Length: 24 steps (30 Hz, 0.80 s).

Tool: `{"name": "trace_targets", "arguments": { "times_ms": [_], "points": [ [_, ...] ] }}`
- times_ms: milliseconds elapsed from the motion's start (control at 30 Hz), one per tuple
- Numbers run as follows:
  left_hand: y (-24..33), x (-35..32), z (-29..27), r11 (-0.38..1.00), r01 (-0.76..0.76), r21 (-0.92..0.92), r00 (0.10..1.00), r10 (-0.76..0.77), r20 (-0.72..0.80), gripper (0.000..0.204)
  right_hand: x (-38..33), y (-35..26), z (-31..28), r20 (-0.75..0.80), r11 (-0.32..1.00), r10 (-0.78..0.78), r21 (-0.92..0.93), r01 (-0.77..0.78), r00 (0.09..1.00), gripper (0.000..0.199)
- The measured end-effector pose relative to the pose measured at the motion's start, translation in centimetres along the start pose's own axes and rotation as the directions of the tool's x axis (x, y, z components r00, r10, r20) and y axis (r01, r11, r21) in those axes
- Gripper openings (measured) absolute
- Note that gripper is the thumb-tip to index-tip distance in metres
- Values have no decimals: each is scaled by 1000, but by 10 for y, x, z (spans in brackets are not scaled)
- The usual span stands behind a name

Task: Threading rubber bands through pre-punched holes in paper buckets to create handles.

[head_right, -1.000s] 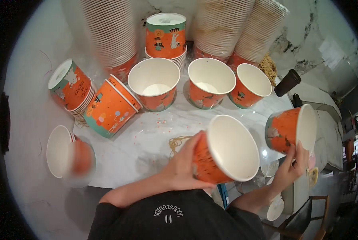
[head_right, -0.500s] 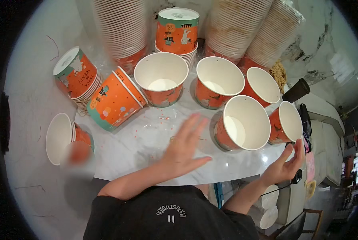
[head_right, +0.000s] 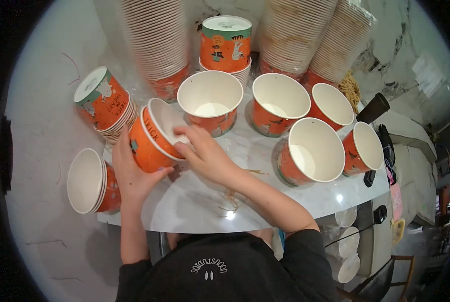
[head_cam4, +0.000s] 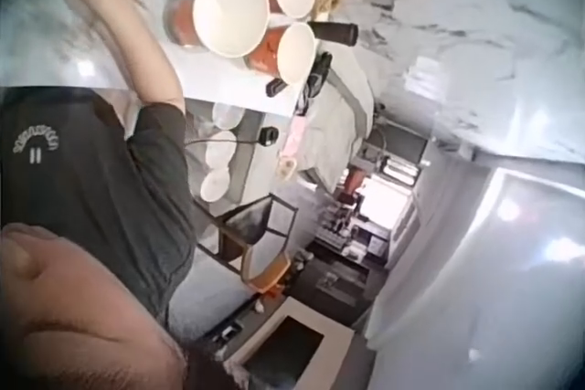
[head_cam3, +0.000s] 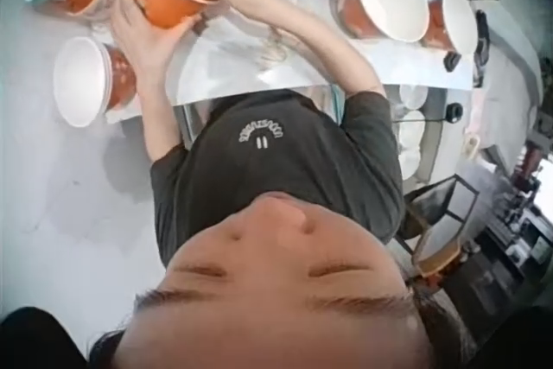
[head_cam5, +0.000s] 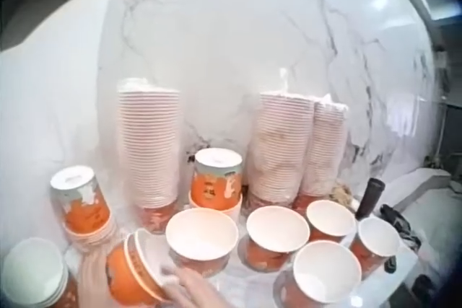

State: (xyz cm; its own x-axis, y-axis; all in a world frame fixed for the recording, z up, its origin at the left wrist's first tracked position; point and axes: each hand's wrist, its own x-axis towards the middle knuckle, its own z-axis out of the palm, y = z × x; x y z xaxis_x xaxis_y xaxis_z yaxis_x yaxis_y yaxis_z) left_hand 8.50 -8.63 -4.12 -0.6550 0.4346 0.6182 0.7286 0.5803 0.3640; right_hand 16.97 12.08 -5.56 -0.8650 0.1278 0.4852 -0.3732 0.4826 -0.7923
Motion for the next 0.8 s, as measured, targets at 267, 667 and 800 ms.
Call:
{"name": "trace_targets", "arguments": {
  "times_ms": [267,667,800],
  "points": [
    [-5,-19,-1,997,0,-77,995,-8,-101,131,-2,-52,9,-252,987,-124,-129,94,960,14],
    [-14,17,44,836,170,-521,973,-225,-43,118,-19,-94,-81,-763,925,-40,216,313,645,26],
    [-21,33,76,882,128,-453,975,-196,-106,127,-80,-82,-99,-715,925,-378,-262,276,588,38]
  ]
}}
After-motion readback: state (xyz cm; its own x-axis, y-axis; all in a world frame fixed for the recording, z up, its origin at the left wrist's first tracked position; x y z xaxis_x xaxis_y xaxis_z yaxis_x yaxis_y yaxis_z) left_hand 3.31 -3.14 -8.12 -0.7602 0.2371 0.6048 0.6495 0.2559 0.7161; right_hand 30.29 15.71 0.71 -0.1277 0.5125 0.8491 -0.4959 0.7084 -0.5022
